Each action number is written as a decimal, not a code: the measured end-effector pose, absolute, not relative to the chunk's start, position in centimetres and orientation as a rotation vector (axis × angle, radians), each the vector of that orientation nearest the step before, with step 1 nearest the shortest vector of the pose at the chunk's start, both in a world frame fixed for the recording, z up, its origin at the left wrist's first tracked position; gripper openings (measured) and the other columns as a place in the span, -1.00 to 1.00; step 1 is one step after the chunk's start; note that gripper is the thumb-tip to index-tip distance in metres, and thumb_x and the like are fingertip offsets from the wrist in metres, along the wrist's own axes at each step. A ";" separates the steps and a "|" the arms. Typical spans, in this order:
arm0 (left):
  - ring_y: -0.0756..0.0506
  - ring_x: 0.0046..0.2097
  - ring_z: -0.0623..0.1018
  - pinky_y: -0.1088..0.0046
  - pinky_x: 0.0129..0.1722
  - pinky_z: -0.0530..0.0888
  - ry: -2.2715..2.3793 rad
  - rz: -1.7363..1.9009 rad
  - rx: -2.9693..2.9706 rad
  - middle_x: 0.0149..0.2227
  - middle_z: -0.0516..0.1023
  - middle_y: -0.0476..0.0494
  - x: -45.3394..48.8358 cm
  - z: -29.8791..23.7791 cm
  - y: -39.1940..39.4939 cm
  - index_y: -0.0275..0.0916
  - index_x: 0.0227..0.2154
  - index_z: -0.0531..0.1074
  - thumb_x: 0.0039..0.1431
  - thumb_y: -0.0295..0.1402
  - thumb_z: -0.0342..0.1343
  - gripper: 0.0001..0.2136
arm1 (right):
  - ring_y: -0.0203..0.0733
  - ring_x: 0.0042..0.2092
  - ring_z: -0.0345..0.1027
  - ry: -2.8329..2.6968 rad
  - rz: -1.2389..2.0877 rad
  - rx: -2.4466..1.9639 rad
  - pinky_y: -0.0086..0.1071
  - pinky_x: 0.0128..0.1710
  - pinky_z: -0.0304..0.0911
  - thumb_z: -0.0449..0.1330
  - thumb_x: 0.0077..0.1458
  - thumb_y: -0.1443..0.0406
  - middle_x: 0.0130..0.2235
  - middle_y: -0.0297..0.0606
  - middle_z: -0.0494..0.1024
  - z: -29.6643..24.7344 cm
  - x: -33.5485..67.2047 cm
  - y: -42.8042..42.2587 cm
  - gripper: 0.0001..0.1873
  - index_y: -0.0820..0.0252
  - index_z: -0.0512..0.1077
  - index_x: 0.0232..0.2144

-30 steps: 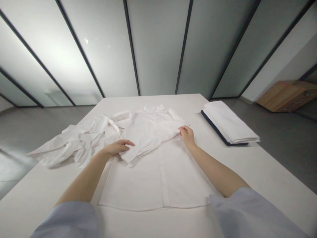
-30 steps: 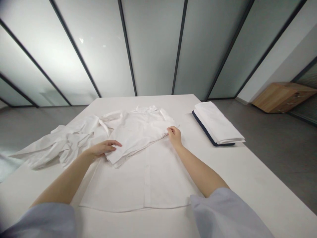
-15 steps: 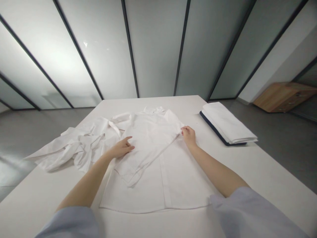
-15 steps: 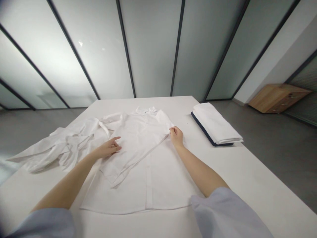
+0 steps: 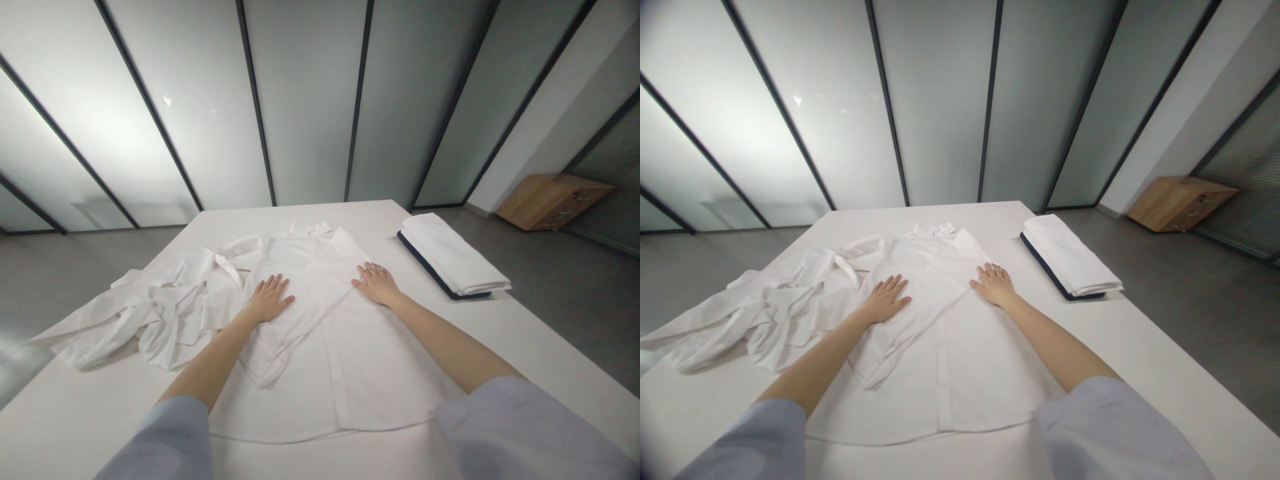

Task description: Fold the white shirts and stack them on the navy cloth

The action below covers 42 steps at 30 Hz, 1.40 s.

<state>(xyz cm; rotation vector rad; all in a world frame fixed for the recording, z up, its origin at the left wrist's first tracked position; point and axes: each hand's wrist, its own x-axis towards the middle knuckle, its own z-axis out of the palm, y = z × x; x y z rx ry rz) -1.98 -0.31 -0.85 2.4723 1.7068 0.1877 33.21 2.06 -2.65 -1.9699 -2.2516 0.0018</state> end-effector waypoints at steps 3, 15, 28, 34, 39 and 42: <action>-0.27 0.21 0.29 0.10 0.14 0.24 1.751 0.222 2.468 0.23 0.28 -0.26 -1.7 0.1 0.7 -0.11 0.14 0.31 0.30 -0.05 -0.20 -0.53 | 0.11 0.21 0.14 -2.278 -0.085 -1.936 -0.02 0.17 -0.05 -0.07 0.23 -0.02 0.23 -0.04 0.28 -1.7 33.4 2.2 -0.44 0.10 0.32 0.14; -0.21 0.19 0.29 0.17 0.16 0.25 1.784 0.365 2.532 0.17 0.32 -0.24 -1.8 -0.8 1.9 -0.18 0.09 0.34 0.33 -0.12 -0.21 -0.58 | -0.03 0.02 0.34 -1.977 -0.018 -2.146 -0.29 -0.05 0.18 -0.03 0.22 0.22 0.00 -0.07 0.50 2.4 33.3 11.4 -0.63 0.19 0.46 -0.05; -0.19 0.26 0.22 0.16 0.20 0.20 1.762 0.313 2.440 0.25 0.25 -0.22 -1.8 -0.6 1.4 -0.17 0.14 0.29 0.33 -0.06 -0.29 -0.51 | 0.05 0.08 0.30 -2.161 -0.143 -2.211 -0.15 0.02 0.15 -0.13 0.28 0.28 0.05 0.12 0.44 1.1 31.2 17.4 -0.58 0.33 0.42 -0.01; -0.13 0.28 0.21 0.20 0.23 0.18 1.698 0.381 2.318 0.24 0.27 -0.15 -2.3 -0.2 1.5 -0.16 0.09 0.36 0.36 -0.09 -0.41 -0.48 | 0.06 0.02 0.38 -1.948 0.004 -2.362 -0.17 -0.07 0.22 -0.16 0.28 0.26 -0.01 0.10 0.50 1.7 33.9 18.6 -0.54 0.31 0.45 -0.02; -0.16 0.29 0.19 0.19 0.24 0.16 1.695 0.343 2.345 0.26 0.25 -0.18 -2.3 -0.2 1.4 -0.18 0.11 0.34 0.34 -0.04 -0.35 -0.48 | 0.10 0.05 0.34 -1.812 0.029 -2.353 -0.13 -0.03 0.22 -0.20 0.29 0.18 0.03 0.14 0.45 1.7 35.0 18.5 -0.47 0.37 0.40 0.03; -0.18 0.30 0.17 0.17 0.25 0.15 1.707 0.316 2.395 0.27 0.22 -0.19 -2.2 -0.4 1.3 -0.17 0.13 0.31 0.30 0.01 -0.27 -0.47 | 0.14 0.12 0.26 -1.924 -0.072 -2.220 -0.06 0.05 0.17 -0.18 0.28 0.09 0.13 0.14 0.36 1.7 34.1 17.0 -0.42 0.35 0.30 0.13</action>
